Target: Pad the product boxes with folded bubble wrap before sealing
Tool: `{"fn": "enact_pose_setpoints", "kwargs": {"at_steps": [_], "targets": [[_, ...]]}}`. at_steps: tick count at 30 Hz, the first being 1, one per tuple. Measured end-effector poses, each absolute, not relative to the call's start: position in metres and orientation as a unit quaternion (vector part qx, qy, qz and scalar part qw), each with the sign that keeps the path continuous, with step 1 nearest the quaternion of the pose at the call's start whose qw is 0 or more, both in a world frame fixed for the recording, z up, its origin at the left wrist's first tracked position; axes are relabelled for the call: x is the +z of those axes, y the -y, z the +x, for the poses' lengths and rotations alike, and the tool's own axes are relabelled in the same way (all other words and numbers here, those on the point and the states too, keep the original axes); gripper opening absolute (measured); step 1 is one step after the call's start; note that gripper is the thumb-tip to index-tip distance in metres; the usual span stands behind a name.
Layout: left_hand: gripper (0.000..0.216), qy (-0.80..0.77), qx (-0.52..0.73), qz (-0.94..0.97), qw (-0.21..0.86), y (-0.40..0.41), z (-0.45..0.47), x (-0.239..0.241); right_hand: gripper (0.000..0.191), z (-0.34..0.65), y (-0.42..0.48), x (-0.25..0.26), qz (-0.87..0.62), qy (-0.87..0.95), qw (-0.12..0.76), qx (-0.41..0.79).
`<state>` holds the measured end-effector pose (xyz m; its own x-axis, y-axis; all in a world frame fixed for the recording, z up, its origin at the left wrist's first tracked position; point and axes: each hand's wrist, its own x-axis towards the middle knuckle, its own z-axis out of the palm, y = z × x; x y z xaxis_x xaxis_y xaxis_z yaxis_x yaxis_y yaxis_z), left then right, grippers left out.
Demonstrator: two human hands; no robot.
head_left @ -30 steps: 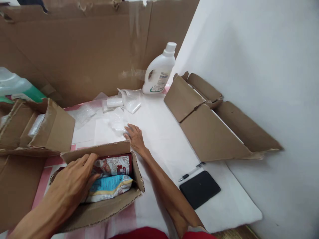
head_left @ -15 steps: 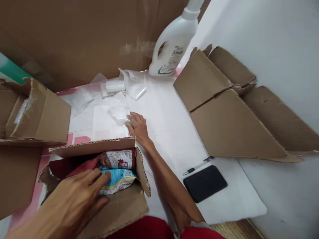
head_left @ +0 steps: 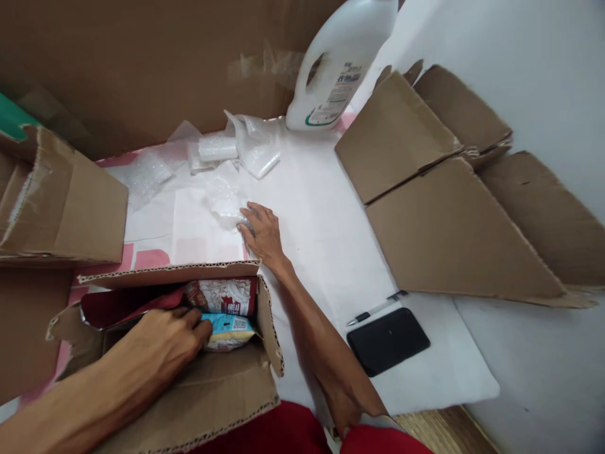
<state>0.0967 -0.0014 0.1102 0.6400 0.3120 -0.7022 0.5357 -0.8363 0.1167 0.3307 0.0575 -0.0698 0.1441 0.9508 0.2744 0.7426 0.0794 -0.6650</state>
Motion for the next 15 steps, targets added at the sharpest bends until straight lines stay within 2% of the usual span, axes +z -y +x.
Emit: {"fn": "enact_pose_setpoints", "kwargs": {"at_steps": [6, 11, 15], "targets": [[0.043, -0.276, -0.295, 0.894, 0.195, 0.004, 0.092, 0.117, 0.035, 0.331, -0.056, -0.065, -0.663, 0.64, 0.362, 0.142], [0.029, -0.307, -0.275, 0.866, 0.284, 0.002, 0.091, 0.121, 0.037, 0.331, -0.056, -0.063, -0.666, 0.637, 0.359, 0.15], [0.036, -0.31, -0.279, 0.863, 0.286, 0.002, 0.095, 0.112, 0.036, 0.33, -0.055, -0.061, -0.668, 0.637, 0.355, 0.15]]}}
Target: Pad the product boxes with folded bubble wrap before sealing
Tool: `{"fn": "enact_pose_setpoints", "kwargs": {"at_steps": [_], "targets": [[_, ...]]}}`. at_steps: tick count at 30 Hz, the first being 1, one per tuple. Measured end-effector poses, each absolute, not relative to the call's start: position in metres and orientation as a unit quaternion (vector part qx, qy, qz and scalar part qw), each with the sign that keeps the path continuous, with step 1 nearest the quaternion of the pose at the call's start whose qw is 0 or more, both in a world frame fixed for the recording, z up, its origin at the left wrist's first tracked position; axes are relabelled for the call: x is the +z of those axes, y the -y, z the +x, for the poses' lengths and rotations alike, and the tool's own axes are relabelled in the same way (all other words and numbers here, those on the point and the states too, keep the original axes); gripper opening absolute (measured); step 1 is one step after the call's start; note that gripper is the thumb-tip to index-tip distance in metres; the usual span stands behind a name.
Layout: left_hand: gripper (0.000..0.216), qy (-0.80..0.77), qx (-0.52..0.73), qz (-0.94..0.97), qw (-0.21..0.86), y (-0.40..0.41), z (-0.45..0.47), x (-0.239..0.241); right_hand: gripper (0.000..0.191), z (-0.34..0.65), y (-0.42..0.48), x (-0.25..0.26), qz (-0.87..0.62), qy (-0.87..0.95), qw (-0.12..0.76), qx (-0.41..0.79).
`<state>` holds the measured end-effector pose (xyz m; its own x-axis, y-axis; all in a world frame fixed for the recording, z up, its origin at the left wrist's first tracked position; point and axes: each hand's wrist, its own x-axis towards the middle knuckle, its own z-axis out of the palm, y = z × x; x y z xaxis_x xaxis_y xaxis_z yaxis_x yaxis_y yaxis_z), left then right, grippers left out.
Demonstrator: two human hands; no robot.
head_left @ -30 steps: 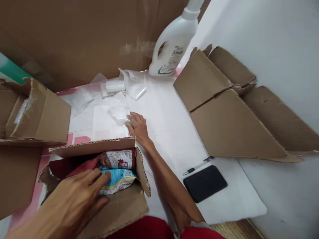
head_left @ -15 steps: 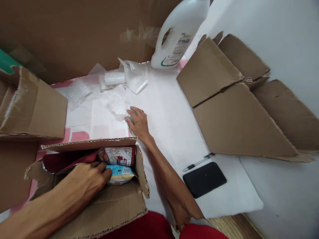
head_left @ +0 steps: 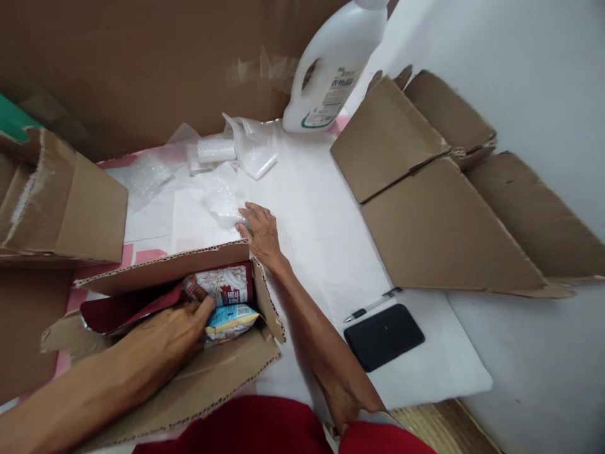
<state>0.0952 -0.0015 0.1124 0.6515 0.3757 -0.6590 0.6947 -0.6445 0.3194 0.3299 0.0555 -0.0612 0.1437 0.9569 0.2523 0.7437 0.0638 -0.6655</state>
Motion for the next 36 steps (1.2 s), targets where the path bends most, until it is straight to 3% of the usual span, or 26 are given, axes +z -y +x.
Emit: {"fn": "enact_pose_setpoints", "kwargs": {"at_steps": [4, 8, 18, 23, 27, 31, 36], "targets": [[0.044, -0.275, -0.318, 0.882, 0.211, 0.0, 0.106, 0.107, 0.035, 0.33, -0.056, -0.062, -0.667, 0.637, 0.359, 0.142], [0.04, -0.261, -0.32, 0.885, 0.215, -0.003, 0.112, 0.111, 0.031, 0.331, -0.058, -0.066, -0.668, 0.618, 0.387, 0.151], [0.033, -0.274, -0.313, 0.892, 0.179, -0.017, 0.12, 0.122, 0.04, 0.362, -0.051, -0.013, -0.632, 0.429, 0.604, 0.227], [0.032, -0.285, -0.275, 0.909, 0.131, -0.032, 0.124, 0.119, 0.043, 0.381, -0.04, 0.007, -0.615, 0.352, 0.641, 0.295], [0.032, -0.282, -0.157, 0.926, 0.196, -0.046, 0.115, 0.12, 0.048, 0.396, -0.029, 0.009, -0.61, 0.296, 0.659, 0.327], [0.046, -0.305, 0.08, 0.909, 0.271, -0.043, 0.099, 0.149, 0.045, 0.406, -0.011, 0.009, -0.602, 0.263, 0.655, 0.372], [0.045, -0.442, 0.302, 0.827, 0.171, 0.018, 0.075, 0.187, 0.038, 0.414, 0.014, 0.015, -0.542, 0.256, 0.673, 0.433]]}}
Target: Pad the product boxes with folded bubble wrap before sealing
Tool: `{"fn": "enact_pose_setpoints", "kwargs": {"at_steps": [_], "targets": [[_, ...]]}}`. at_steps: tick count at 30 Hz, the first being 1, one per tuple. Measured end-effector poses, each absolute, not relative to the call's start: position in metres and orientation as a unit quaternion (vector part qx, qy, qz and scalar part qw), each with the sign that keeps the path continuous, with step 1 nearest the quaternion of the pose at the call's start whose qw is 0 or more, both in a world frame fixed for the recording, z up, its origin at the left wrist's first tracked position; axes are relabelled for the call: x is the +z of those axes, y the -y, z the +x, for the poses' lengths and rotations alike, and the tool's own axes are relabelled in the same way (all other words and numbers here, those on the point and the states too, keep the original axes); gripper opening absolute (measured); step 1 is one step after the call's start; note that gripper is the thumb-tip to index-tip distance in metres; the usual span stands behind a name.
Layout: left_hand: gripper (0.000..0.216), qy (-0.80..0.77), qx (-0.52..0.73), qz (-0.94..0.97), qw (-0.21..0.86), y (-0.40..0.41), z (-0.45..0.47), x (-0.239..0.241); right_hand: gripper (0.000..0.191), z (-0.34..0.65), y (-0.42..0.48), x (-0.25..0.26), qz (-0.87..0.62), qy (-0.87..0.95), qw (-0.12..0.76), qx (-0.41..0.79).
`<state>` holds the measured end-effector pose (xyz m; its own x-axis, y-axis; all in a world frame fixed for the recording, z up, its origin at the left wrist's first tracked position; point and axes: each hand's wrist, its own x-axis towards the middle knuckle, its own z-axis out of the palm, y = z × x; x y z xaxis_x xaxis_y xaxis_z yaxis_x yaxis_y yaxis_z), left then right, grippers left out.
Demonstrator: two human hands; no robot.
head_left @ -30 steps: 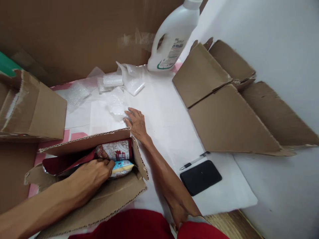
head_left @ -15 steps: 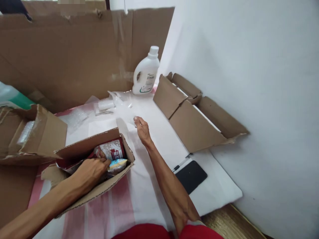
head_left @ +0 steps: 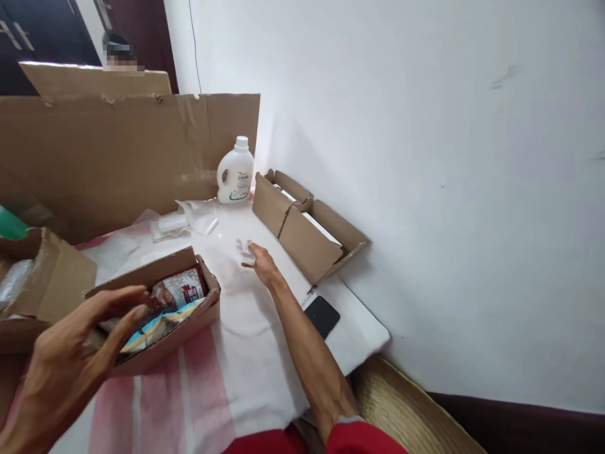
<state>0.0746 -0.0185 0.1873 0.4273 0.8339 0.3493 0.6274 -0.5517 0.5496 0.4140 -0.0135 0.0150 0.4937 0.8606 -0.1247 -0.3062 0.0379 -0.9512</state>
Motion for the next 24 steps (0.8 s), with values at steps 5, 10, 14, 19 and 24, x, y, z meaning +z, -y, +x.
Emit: {"fn": "enact_pose_setpoints", "kwargs": {"at_steps": [5, 10, 14, 19, 24], "targets": [[0.035, -0.387, 0.279, 0.808, 0.344, 0.091, 0.07, 0.126, 0.04, 0.416, 0.022, 0.023, -0.489, 0.251, 0.707, 0.445], [0.045, -0.445, 0.198, 0.785, 0.383, 0.087, 0.071, 0.032, 0.025, 0.418, 0.021, 0.034, -0.488, 0.241, 0.734, 0.406], [0.05, -0.473, 0.233, 0.779, 0.339, 0.059, 0.068, 0.007, 0.031, 0.428, 0.027, 0.056, -0.456, 0.233, 0.773, 0.374], [0.053, -0.473, 0.211, 0.788, 0.333, 0.034, 0.08, 0.019, 0.026, 0.44, 0.058, 0.089, -0.357, 0.181, 0.827, 0.394], [0.058, -0.479, 0.222, 0.765, 0.369, 0.015, 0.096, 0.032, 0.023, 0.437, 0.119, 0.119, -0.3, 0.12, 0.857, 0.402]]}}
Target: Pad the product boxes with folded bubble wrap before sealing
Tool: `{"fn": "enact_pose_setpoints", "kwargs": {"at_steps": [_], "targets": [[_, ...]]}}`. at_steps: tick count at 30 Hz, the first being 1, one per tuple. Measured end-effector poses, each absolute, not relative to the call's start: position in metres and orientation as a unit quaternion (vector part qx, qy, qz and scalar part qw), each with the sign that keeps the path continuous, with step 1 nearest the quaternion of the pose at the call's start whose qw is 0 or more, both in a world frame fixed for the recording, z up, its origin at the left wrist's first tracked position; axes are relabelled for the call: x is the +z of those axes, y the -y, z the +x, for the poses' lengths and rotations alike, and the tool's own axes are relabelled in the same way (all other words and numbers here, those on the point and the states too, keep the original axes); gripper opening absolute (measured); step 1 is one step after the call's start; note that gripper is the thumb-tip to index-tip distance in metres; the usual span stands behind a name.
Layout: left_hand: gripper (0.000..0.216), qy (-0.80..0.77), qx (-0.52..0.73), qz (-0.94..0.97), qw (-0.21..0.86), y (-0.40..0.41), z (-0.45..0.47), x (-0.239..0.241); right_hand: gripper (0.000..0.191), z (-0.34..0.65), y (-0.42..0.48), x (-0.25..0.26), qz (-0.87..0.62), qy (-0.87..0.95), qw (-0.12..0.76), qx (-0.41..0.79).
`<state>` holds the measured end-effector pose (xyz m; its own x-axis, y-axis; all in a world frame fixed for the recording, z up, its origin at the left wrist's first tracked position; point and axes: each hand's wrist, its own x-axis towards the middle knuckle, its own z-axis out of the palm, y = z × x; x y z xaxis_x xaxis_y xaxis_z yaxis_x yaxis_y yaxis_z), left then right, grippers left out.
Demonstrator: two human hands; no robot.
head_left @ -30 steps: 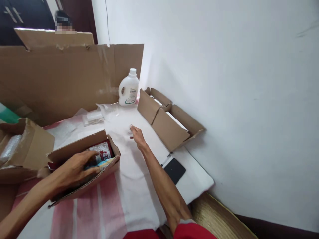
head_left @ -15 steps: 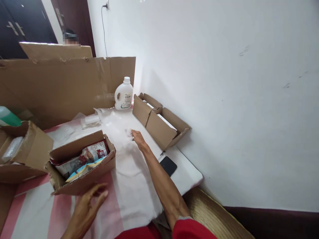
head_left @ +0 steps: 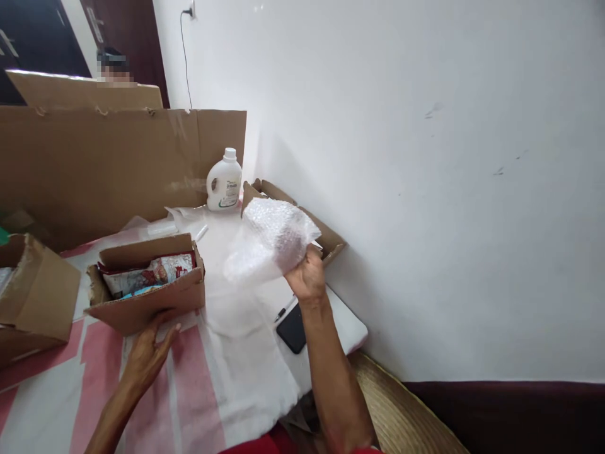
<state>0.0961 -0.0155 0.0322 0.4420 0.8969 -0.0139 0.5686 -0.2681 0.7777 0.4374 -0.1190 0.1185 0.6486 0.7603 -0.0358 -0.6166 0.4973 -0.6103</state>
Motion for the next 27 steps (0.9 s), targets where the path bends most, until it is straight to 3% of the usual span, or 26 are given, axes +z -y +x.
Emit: {"fn": "enact_pose_setpoints", "kwargs": {"at_steps": [3, 7, 9, 12, 14, 17, 20, 25, 27], "targets": [[0.064, -0.478, 0.225, 0.715, 0.457, 0.021, 0.102, 0.036, 0.022, 0.415, 0.155, 0.126, -0.301, 0.105, 0.849, 0.422], [0.093, -0.337, 0.208, 0.544, 0.74, 0.057, 0.105, 0.044, 0.025, 0.368, 0.184, 0.101, -0.351, 0.097, 0.792, 0.49], [0.092, -0.315, 0.175, 0.478, 0.801, 0.08, 0.104, 0.05, 0.031, 0.345, 0.19, 0.073, -0.406, 0.105, 0.738, 0.528], [0.063, -0.372, 0.122, 0.481, 0.784, 0.108, 0.093, 0.052, 0.04, 0.319, 0.194, 0.03, -0.494, 0.129, 0.665, 0.545], [0.054, -0.434, 0.127, 0.487, 0.747, 0.121, 0.076, 0.044, 0.045, 0.308, 0.199, 0.007, -0.556, 0.148, 0.651, 0.496], [0.06, -0.555, 0.175, 0.496, 0.645, 0.137, 0.04, 0.026, 0.046, 0.3, 0.215, -0.008, -0.677, 0.254, 0.596, 0.349], [0.064, -0.612, 0.179, 0.5, 0.586, 0.151, 0.005, 0.017, 0.043, 0.293, 0.239, -0.009, -0.71, 0.483, 0.467, 0.211], [0.089, -0.653, 0.198, 0.466, 0.564, 0.164, -0.03, 0.026, 0.074, 0.273, 0.261, -0.012, -0.58, 0.751, 0.258, 0.184], [0.099, -0.64, 0.203, 0.482, 0.563, 0.166, -0.036, 0.027, 0.07, 0.267, 0.257, -0.021, -0.563, 0.779, 0.226, 0.16]]}}
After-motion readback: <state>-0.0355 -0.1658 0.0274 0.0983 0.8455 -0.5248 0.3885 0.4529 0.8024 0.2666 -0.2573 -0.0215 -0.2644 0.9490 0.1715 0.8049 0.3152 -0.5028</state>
